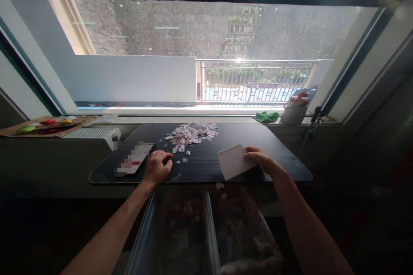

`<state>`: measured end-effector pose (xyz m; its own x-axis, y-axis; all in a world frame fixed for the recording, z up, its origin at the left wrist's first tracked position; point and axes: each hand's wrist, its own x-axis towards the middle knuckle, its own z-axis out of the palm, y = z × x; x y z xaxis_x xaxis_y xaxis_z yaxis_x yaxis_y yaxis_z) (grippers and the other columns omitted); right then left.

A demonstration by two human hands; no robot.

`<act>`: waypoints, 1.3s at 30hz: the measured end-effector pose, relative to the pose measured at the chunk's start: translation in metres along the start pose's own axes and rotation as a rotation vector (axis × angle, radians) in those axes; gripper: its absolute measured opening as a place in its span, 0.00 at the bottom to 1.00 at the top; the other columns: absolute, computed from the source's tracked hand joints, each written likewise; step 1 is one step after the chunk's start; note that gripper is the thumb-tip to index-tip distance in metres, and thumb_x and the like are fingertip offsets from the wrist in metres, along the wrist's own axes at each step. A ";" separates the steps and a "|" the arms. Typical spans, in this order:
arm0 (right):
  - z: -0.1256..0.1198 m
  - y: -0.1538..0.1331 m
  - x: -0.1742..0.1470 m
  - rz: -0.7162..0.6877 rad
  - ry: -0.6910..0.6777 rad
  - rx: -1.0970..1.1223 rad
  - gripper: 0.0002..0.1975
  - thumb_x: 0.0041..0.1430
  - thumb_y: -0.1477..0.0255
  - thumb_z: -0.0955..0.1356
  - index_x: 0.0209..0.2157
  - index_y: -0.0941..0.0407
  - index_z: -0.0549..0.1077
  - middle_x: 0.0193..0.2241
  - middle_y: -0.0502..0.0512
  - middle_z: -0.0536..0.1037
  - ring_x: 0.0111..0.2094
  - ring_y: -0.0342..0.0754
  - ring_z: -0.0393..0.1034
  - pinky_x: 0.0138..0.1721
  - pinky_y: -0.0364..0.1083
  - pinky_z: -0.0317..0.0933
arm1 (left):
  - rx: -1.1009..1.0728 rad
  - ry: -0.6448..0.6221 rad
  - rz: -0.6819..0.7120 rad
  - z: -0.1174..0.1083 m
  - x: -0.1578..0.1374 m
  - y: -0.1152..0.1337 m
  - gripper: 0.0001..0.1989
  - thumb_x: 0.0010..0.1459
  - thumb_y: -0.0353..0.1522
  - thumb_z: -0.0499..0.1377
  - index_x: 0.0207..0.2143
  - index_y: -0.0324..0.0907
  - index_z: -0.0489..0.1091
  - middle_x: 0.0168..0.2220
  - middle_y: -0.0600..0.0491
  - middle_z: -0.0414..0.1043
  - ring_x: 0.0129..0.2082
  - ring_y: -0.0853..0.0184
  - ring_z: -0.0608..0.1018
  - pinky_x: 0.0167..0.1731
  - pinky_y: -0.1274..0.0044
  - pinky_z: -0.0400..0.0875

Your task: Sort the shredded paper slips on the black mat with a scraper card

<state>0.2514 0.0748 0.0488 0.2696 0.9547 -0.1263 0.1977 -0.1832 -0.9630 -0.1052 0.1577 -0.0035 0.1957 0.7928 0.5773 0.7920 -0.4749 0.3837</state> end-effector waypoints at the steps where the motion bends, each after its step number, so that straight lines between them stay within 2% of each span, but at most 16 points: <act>1: 0.000 0.001 0.000 0.009 0.003 0.019 0.10 0.33 0.73 0.66 0.24 0.57 0.75 0.19 0.47 0.74 0.24 0.44 0.65 0.27 0.41 0.55 | 0.000 -0.005 0.004 0.000 0.000 0.000 0.12 0.48 0.34 0.51 0.31 0.42 0.73 0.34 0.49 0.75 0.44 0.58 0.72 0.49 0.67 0.65; 8: 0.002 0.008 0.003 0.014 -0.009 0.163 0.11 0.32 0.74 0.70 0.25 0.57 0.75 0.21 0.49 0.77 0.24 0.44 0.68 0.28 0.42 0.59 | -0.005 0.016 0.006 0.002 0.000 -0.001 0.11 0.48 0.33 0.52 0.30 0.43 0.73 0.33 0.50 0.75 0.43 0.59 0.72 0.48 0.67 0.65; 11: 0.012 0.012 0.012 -0.024 0.013 0.268 0.12 0.33 0.73 0.71 0.27 0.56 0.75 0.23 0.50 0.78 0.25 0.45 0.69 0.28 0.43 0.62 | -0.002 0.031 0.010 0.003 -0.001 0.000 0.10 0.48 0.32 0.52 0.30 0.43 0.73 0.33 0.50 0.75 0.43 0.59 0.72 0.48 0.68 0.65; 14: 0.038 0.013 0.026 -0.098 0.033 0.326 0.13 0.34 0.72 0.71 0.28 0.56 0.75 0.26 0.50 0.79 0.26 0.46 0.71 0.30 0.44 0.64 | 0.002 0.047 0.008 0.004 -0.002 0.001 0.10 0.47 0.30 0.53 0.30 0.43 0.73 0.33 0.51 0.75 0.42 0.60 0.72 0.48 0.68 0.66; 19: 0.096 0.009 0.043 -0.220 0.094 0.305 0.16 0.38 0.69 0.68 0.33 0.57 0.73 0.30 0.53 0.79 0.31 0.49 0.72 0.34 0.46 0.66 | 0.005 0.074 -0.021 0.006 -0.003 0.001 0.09 0.47 0.29 0.53 0.29 0.43 0.73 0.32 0.51 0.75 0.42 0.60 0.72 0.48 0.68 0.66; 23: 0.120 0.012 0.046 -0.325 0.174 0.178 0.17 0.41 0.66 0.66 0.36 0.58 0.72 0.34 0.56 0.78 0.34 0.50 0.72 0.37 0.48 0.66 | -0.004 0.083 -0.017 0.006 -0.003 0.002 0.09 0.47 0.28 0.53 0.29 0.43 0.73 0.32 0.51 0.75 0.42 0.61 0.72 0.47 0.68 0.66; 27: 0.123 0.016 0.045 -0.394 0.216 0.038 0.18 0.43 0.66 0.64 0.37 0.57 0.72 0.33 0.57 0.78 0.35 0.51 0.72 0.40 0.49 0.65 | -0.001 0.086 -0.023 0.006 -0.003 0.005 0.09 0.47 0.27 0.53 0.28 0.43 0.73 0.31 0.51 0.74 0.42 0.61 0.72 0.46 0.69 0.66; 30: 0.122 0.014 0.040 -0.388 0.189 -0.012 0.17 0.43 0.67 0.63 0.36 0.57 0.72 0.32 0.56 0.79 0.35 0.51 0.72 0.40 0.50 0.64 | 0.000 0.090 -0.029 0.006 -0.002 0.005 0.09 0.46 0.27 0.53 0.28 0.43 0.72 0.31 0.51 0.74 0.41 0.61 0.72 0.46 0.69 0.66; 35: 0.122 0.007 0.030 -0.362 0.029 0.065 0.16 0.42 0.66 0.64 0.35 0.57 0.73 0.31 0.54 0.79 0.34 0.51 0.72 0.37 0.48 0.65 | -0.002 0.090 -0.029 0.007 -0.002 0.004 0.08 0.46 0.27 0.53 0.28 0.43 0.72 0.31 0.51 0.74 0.41 0.61 0.72 0.47 0.69 0.66; 39: 0.122 0.004 0.026 -0.375 0.066 0.091 0.17 0.41 0.66 0.65 0.36 0.57 0.72 0.33 0.55 0.79 0.35 0.50 0.72 0.38 0.48 0.65 | -0.006 0.075 -0.028 0.006 -0.002 0.005 0.09 0.47 0.27 0.53 0.28 0.43 0.72 0.30 0.51 0.74 0.41 0.61 0.72 0.46 0.69 0.66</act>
<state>0.1442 0.1276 0.0129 0.2554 0.9336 0.2512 0.2107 0.1999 -0.9569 -0.0985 0.1558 -0.0070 0.1289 0.7749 0.6188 0.7929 -0.4553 0.4051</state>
